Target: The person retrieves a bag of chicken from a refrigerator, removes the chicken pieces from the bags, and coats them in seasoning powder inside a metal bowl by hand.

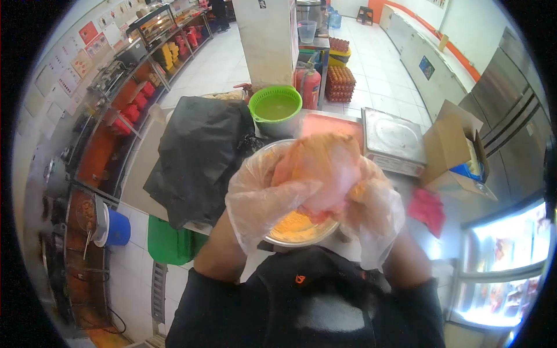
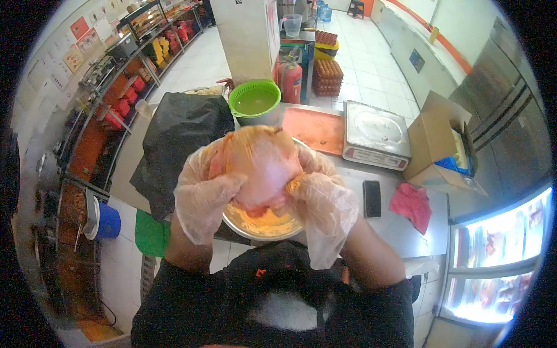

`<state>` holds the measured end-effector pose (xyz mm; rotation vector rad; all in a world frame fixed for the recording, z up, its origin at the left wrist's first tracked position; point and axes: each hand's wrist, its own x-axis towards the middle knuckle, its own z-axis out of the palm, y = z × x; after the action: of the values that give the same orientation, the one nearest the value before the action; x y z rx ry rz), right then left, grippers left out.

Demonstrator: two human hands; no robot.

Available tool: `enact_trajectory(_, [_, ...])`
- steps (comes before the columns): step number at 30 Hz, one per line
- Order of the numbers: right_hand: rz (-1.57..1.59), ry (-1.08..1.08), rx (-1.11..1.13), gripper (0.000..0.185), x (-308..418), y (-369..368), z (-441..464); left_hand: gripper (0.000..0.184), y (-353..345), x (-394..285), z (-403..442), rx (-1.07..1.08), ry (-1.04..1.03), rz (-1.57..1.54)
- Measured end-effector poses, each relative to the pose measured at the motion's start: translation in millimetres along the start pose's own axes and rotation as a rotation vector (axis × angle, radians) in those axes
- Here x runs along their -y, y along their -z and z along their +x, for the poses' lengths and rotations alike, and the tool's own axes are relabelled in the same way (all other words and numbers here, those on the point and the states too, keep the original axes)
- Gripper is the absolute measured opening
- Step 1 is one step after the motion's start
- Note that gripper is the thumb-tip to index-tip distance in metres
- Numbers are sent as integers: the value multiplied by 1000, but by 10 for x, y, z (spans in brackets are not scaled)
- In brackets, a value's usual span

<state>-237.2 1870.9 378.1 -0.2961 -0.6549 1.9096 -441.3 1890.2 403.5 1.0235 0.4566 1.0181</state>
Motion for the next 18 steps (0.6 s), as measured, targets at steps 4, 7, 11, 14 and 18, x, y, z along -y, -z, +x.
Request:
enact_trajectory(4, [-333, 68, -69, 47, 26, -50, 73, 60, -212, -72, 31, -90, -66, 160])
enact_trajectory(7, [-613, 201, 10, 43, 48, -186, 56, 50, -163, 34, 97, -106, -236, 278])
enact_trajectory(11, [-1103, 463, 64, 39, 120, -329, -9, 44, -96, -3, 58, -109, -259, 364])
enact_trajectory(14, [-1103, 477, 85, 36, 137, -288, 19, 39, -91, 39, 24, 34, -267, 104])
enact_trajectory(18, [-1576, 650, 212, 27, 280, -352, 35, 30, -8, 232, 9, -108, -533, 421])
